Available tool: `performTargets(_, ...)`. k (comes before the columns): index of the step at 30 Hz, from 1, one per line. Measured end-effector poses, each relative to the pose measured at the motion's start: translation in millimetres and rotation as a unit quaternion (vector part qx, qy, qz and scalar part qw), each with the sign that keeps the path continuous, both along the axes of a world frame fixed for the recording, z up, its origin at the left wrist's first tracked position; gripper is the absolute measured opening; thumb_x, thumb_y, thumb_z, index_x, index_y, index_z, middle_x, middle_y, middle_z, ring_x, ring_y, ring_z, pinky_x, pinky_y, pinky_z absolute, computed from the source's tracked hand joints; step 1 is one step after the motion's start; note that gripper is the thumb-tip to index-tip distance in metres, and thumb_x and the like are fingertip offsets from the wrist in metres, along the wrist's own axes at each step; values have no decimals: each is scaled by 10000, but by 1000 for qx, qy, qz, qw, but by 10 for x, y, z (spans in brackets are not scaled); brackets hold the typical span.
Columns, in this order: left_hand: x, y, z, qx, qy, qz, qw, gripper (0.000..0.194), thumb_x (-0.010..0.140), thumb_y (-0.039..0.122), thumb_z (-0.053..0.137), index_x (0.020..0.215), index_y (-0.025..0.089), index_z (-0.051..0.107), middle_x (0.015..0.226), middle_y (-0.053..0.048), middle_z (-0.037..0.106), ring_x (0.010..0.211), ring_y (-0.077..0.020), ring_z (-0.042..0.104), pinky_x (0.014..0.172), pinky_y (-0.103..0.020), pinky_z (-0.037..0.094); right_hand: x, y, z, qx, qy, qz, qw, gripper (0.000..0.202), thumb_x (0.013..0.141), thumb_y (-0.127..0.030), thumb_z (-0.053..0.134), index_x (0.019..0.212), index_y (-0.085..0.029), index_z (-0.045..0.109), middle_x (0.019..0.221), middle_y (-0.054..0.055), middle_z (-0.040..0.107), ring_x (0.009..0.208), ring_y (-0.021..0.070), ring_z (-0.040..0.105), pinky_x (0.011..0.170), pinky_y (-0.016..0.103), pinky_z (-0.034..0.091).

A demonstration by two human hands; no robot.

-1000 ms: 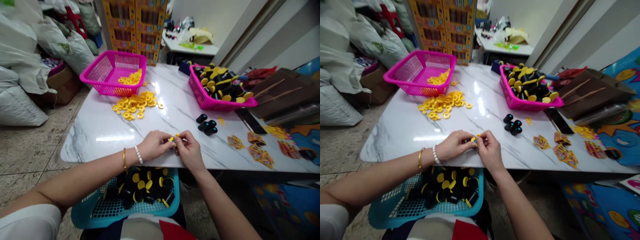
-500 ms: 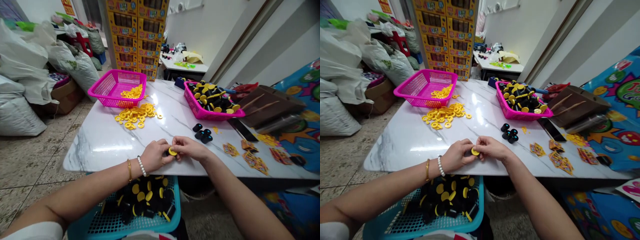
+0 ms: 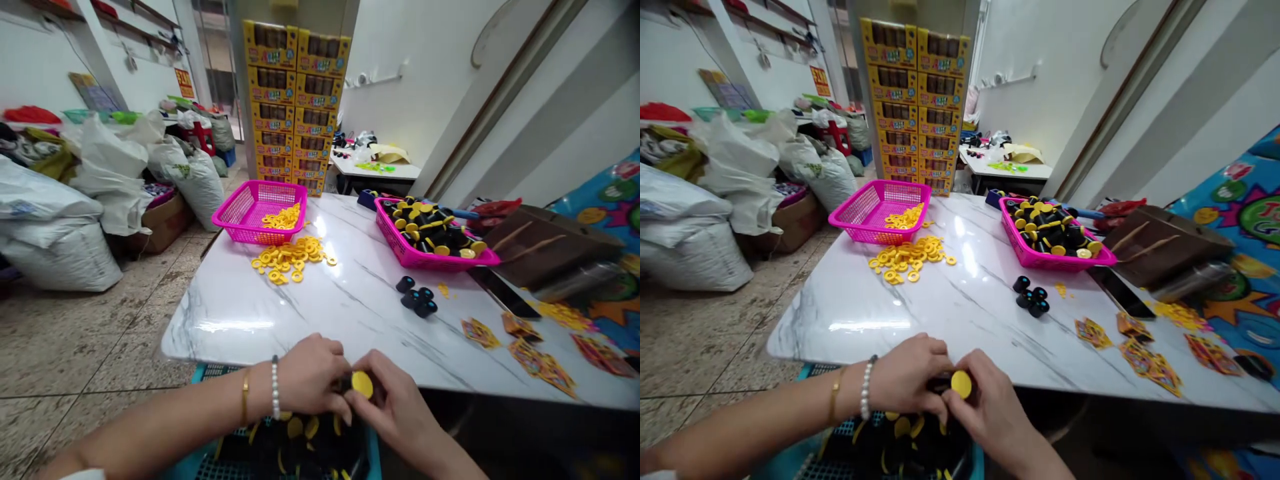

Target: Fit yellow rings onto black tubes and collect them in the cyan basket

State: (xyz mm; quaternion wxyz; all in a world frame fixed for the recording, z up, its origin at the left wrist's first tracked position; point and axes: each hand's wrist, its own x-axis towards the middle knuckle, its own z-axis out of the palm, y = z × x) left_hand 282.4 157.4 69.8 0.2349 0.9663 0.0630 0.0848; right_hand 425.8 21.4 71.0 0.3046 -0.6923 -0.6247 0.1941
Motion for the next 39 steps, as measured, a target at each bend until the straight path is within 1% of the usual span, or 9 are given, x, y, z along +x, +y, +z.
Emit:
performTargets(7,-71,1122,97,157,-1,301,941,350,810,470,610,940,152,678,939,-116,624,861,-250,585,743,-355,437,-306,-90,-167,-54,-5,36,998,295,678,-372,772,856,-209,603,771,-2,613,650,160,554,580,256,404)
performTargets(10,41,1246,76,198,27,282,938,290,825,402,592,769,131,679,830,-128,622,828,-276,580,741,-388,428,-266,-80,-166,-30,5,47,998,417,619,-482,801,890,-211,634,801,9,643,650,167,578,590,263,419)
performTargets(13,140,917,133,182,-6,224,958,312,889,338,492,723,135,661,819,-122,626,802,-248,576,767,-390,422,-84,-100,-98,28,78,-20,996,273,786,-455,671,902,-211,635,760,16,630,619,147,561,592,260,433)
performTargets(17,382,262,237,-42,-77,68,994,353,948,311,396,754,160,650,794,-63,619,743,-150,576,709,-272,437,265,-64,-19,78,311,-175,931,354,835,-437,612,1107,-221,545,951,57,635,599,126,556,495,241,444)
performTargets(20,710,42,224,-145,-82,-32,986,355,944,350,422,764,176,674,751,-34,617,706,-121,574,674,-235,432,496,-15,-43,79,439,-192,874,345,770,-435,691,986,-188,581,756,13,623,520,107,521,452,222,438)
performTargets(26,1590,474,66,-128,-133,36,982,202,865,286,551,972,153,659,933,-60,674,834,-166,599,798,-304,465,754,-33,-189,145,415,-292,849,305,703,-398,759,845,-166,620,632,-17,582,490,92,481,432,200,391)
performTargets(32,2260,799,-57,-137,-109,-11,984,591,703,56,618,1279,128,511,1175,-104,638,1055,-208,569,933,-302,424,746,-46,-218,93,364,-284,882,309,729,-439,720,859,-170,637,558,-30,556,453,96,454,414,204,344)
performTargets(36,2184,870,-120,-159,-88,-14,983,290,746,199,638,1031,152,660,972,-46,697,881,-162,620,836,-267,461,771,-71,-218,75,361,-264,891,305,755,-441,697,892,-178,624,561,-29,578,417,77,410,388,189,291)
performTargets(39,1739,871,-116,-157,-78,21,984,266,702,250,689,952,163,668,947,-47,691,876,-182,607,818,-302,461,808,-87,-206,62,370,-228,898,287,773,-425,682,915,-183,621,620,-12,621,444,77,447,422,190,340)
